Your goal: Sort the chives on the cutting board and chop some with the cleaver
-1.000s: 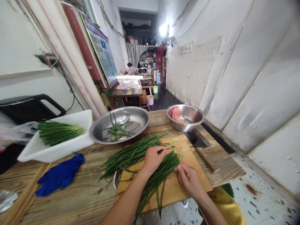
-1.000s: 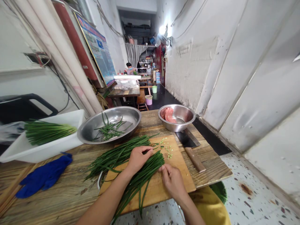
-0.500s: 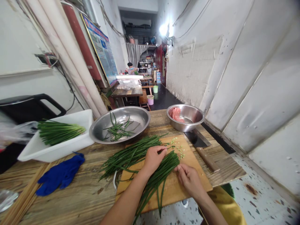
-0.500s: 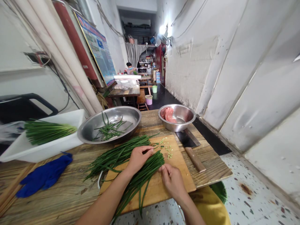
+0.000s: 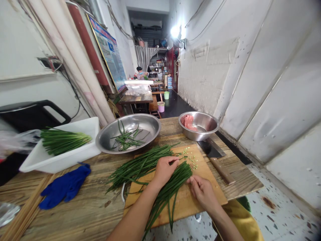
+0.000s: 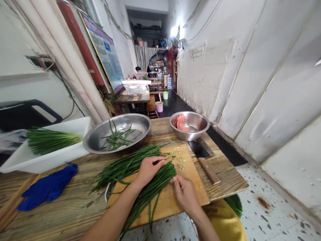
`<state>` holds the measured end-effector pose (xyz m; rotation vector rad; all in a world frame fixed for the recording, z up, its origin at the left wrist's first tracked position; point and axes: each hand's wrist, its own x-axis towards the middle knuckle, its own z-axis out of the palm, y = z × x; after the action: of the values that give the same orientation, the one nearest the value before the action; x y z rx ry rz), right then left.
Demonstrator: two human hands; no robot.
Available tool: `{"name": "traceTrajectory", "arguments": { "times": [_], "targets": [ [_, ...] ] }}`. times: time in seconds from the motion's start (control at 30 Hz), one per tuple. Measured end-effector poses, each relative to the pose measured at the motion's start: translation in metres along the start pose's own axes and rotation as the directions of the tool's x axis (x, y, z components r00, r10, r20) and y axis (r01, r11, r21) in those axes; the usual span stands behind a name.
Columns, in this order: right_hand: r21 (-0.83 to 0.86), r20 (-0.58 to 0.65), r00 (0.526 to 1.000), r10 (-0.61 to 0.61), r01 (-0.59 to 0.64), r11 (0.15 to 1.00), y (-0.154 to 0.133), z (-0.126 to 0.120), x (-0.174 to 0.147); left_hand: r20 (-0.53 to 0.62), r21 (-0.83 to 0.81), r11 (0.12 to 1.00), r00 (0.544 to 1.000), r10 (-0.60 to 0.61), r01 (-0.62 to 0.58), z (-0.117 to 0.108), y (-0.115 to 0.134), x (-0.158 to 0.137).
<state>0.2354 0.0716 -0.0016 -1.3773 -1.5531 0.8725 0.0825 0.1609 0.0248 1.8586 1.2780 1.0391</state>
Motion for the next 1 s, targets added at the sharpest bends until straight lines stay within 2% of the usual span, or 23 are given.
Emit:
{"name": "traceTrajectory", "arguments": {
  "times": [0.53, 0.8, 0.9, 1.0],
  "targets": [
    [0.011, -0.002, 1.000, 0.006, -0.006, 1.000, 0.005, 0.001, 0.001, 0.010, -0.003, 0.999, 0.999, 0.035, -0.035, 0.001, -0.005, 0.001],
    [0.008, -0.001, 1.000, -0.003, 0.003, 1.000, 0.008, 0.001, 0.002, 0.019, -0.004, 0.995, 0.994, 0.104, -0.104, 0.002, -0.013, -0.001],
    [0.013, -0.003, 1.000, -0.003, 0.003, 1.000, 0.007, 0.001, 0.001, 0.044, 0.004, 0.991, 0.990, 0.136, -0.136, 0.001, -0.012, -0.001],
    [0.025, -0.007, 1.000, 0.001, -0.001, 1.000, 0.007, 0.002, 0.001, 0.138, 0.001, 0.984, 0.974, 0.177, -0.179, -0.005, -0.008, -0.001]
  ]
}}
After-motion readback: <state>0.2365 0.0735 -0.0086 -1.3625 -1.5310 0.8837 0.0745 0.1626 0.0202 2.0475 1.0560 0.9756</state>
